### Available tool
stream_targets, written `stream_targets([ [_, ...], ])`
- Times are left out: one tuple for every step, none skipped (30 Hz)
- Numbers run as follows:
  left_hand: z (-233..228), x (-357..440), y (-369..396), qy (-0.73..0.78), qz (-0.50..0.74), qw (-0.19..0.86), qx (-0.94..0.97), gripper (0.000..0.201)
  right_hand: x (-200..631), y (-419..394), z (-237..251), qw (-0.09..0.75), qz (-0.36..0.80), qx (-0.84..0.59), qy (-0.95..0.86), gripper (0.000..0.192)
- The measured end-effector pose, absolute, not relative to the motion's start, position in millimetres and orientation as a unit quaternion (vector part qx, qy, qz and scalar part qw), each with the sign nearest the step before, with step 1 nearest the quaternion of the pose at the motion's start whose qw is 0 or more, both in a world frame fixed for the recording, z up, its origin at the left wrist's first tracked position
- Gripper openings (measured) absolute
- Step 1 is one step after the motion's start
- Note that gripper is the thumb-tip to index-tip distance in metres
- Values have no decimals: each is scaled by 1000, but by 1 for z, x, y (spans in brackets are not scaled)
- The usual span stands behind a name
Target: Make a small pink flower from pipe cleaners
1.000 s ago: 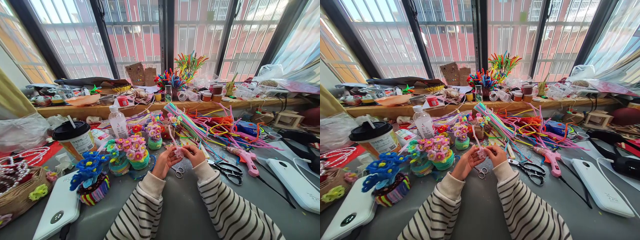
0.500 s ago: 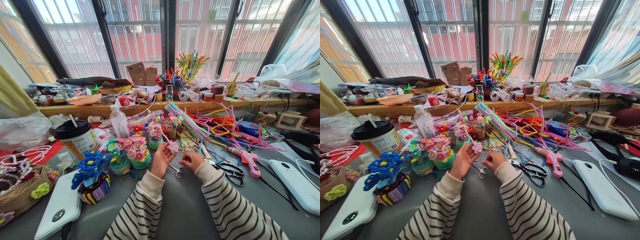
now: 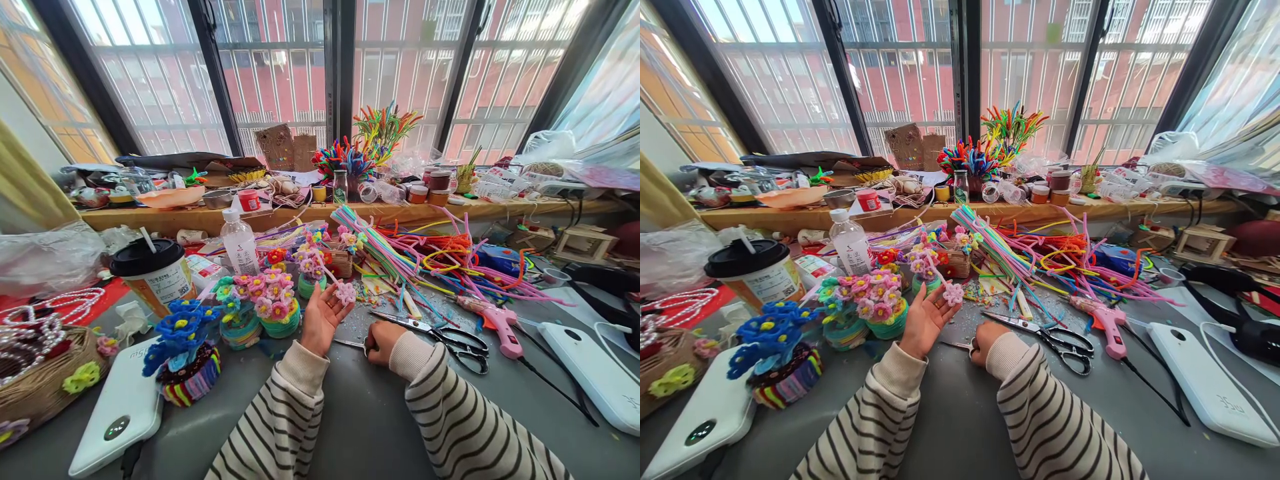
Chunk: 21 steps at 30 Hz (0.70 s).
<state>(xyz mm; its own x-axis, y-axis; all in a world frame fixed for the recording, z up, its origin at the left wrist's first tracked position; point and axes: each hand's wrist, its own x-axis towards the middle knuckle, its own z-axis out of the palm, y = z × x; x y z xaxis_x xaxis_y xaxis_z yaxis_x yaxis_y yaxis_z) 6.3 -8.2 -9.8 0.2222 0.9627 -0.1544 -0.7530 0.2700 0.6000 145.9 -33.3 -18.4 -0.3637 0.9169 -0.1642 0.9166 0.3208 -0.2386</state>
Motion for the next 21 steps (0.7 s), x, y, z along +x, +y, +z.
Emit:
stream_targets([
  [-10,6,-8,259,569,753,205,37,147,-33,-19,5,143,-571,-809,11],
  [-10,6,-8,259,569,753,206,37,148,-32,-19,12,145,-578,-803,10],
  [-9,6,-8,259,569,752,207,38,149,-30,-19,20,150,-587,-796,10],
  [-9,6,-9,257,571,752,208,37,151,-29,-20,28,155,-595,-788,11],
  [-9,6,-9,252,573,751,210,37,154,-27,-21,36,159,-605,-780,11],
  [-9,6,-9,248,575,750,212,37,156,-24,-22,45,161,-614,-772,11],
  [-9,7,-10,244,578,749,214,36,159,-22,-23,53,161,-622,-765,11],
  [-9,7,-10,241,580,746,218,34,162,-20,-24,63,160,-628,-759,11],
  [-9,8,-11,241,582,744,223,32,165,-18,-24,76,158,-632,-755,11],
  [-8,8,-11,241,583,741,228,30,168,-17,-25,94,155,-636,-750,11],
  [-8,9,-12,243,584,738,234,28,170,-15,-25,116,152,-639,-745,12],
  [-8,9,-12,246,585,735,238,27,172,-14,-25,142,149,-642,-739,13],
  [-8,9,-12,249,585,733,243,26,174,-13,-24,171,146,-644,-732,14],
  [-7,10,-12,251,584,731,246,26,175,-12,-24,201,145,-644,-724,16],
  [-7,10,-12,252,584,730,249,27,175,-12,-24,230,148,-642,-717,18],
  [-7,10,-12,253,584,728,253,28,175,-12,-24,256,157,-636,-711,21],
  [-7,10,-12,256,584,726,258,28,174,-11,-24,281,171,-628,-706,25],
  [-8,10,-12,259,584,722,266,28,173,-11,-25,303,189,-618,-700,29],
  [-8,11,-12,265,583,716,278,28,172,-11,-26,323,211,-609,-693,31],
  [-8,11,-13,273,584,707,293,27,170,-11,-27,340,234,-599,-687,33],
  [-9,12,-13,283,584,696,308,28,168,-11,-29,352,256,-588,-681,34],
])
